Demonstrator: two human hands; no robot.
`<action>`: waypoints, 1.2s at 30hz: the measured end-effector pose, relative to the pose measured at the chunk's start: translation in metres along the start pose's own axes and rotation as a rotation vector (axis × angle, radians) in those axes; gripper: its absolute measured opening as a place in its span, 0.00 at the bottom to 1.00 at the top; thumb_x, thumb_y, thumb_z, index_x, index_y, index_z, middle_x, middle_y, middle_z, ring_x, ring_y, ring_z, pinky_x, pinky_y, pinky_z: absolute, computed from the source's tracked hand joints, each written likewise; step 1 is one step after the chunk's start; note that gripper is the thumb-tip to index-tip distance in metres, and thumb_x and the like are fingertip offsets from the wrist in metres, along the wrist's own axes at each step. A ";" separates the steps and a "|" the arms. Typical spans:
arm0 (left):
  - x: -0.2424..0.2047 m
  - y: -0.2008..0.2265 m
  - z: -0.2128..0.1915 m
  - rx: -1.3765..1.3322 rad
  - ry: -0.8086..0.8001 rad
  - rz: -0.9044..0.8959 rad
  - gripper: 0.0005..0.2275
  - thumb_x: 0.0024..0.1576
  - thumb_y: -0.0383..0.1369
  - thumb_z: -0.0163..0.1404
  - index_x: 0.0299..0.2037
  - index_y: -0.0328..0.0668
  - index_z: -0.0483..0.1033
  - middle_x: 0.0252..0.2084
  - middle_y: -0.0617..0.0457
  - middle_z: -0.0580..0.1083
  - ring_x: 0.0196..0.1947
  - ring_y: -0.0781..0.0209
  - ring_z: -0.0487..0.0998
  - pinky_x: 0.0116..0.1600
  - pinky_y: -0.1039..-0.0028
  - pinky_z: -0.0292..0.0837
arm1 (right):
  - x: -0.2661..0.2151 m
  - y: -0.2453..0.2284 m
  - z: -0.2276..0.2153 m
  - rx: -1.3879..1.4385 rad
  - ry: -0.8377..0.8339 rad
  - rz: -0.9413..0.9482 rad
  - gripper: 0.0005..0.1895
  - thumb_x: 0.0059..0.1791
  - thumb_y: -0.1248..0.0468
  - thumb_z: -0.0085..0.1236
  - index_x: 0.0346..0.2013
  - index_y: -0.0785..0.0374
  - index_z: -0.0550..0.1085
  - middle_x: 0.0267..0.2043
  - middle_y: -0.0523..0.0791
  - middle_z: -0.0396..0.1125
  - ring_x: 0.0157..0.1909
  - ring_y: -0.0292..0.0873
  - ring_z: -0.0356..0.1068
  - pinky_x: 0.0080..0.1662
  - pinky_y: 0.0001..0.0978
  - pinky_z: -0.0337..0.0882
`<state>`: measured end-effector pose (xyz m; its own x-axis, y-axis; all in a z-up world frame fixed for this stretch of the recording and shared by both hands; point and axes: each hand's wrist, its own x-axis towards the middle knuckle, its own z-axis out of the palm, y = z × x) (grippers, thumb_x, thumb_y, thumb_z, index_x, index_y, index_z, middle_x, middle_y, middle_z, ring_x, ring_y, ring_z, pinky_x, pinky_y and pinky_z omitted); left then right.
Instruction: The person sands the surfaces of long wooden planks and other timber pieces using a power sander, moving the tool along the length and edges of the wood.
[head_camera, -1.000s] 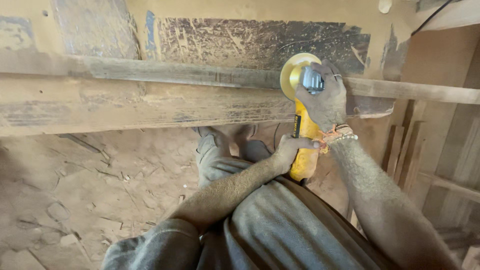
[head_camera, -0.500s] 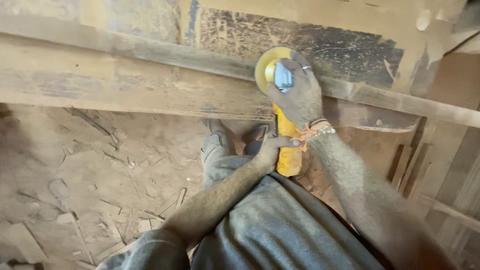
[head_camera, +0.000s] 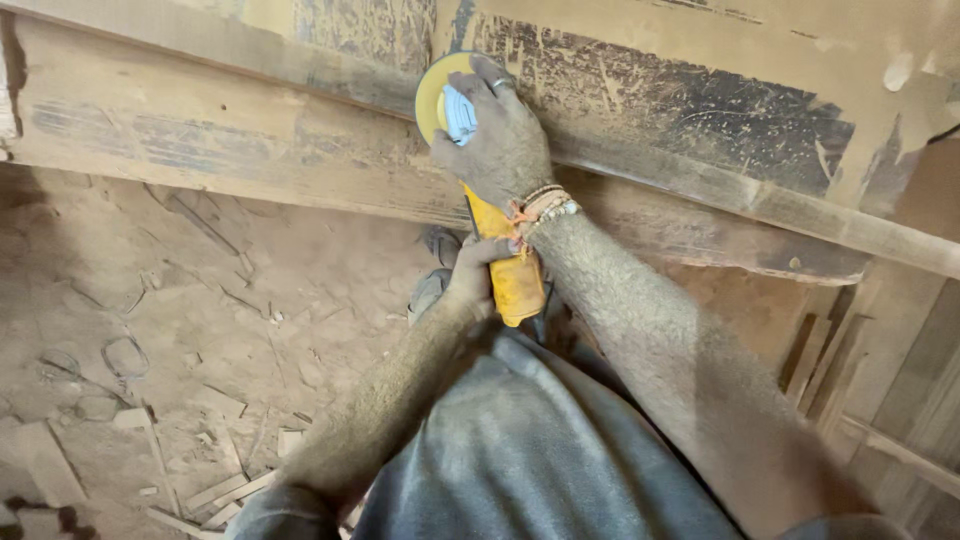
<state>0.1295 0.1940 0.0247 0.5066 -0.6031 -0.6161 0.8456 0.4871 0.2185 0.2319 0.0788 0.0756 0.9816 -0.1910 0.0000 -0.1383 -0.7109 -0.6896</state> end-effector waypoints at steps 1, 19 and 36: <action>0.000 0.002 0.000 0.006 0.001 -0.015 0.20 0.45 0.28 0.57 0.48 0.32 0.72 0.32 0.44 0.76 0.29 0.48 0.80 0.39 0.56 0.82 | 0.000 -0.002 -0.002 0.002 -0.005 0.004 0.32 0.43 0.54 0.66 0.60 0.60 0.70 0.69 0.52 0.59 0.65 0.55 0.66 0.61 0.44 0.70; 0.054 -0.207 0.102 0.348 -0.094 -0.390 0.13 0.47 0.28 0.60 0.41 0.28 0.81 0.34 0.46 0.80 0.29 0.58 0.80 0.34 0.68 0.78 | -0.143 0.194 -0.185 -0.071 0.193 0.310 0.29 0.45 0.56 0.68 0.57 0.66 0.73 0.63 0.57 0.67 0.64 0.56 0.68 0.64 0.45 0.67; 0.061 -0.261 0.118 0.274 -0.102 -0.090 0.16 0.44 0.21 0.58 0.44 0.30 0.76 0.35 0.46 0.78 0.32 0.55 0.81 0.40 0.65 0.81 | -0.239 0.334 -0.252 0.006 0.433 0.424 0.31 0.53 0.52 0.64 0.66 0.64 0.66 0.63 0.54 0.68 0.64 0.52 0.68 0.65 0.42 0.68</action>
<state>-0.0403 -0.0440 0.0198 0.4298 -0.7034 -0.5662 0.8949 0.2485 0.3707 -0.0824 -0.2837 0.0282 0.6982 -0.7156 0.0183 -0.5036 -0.5092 -0.6979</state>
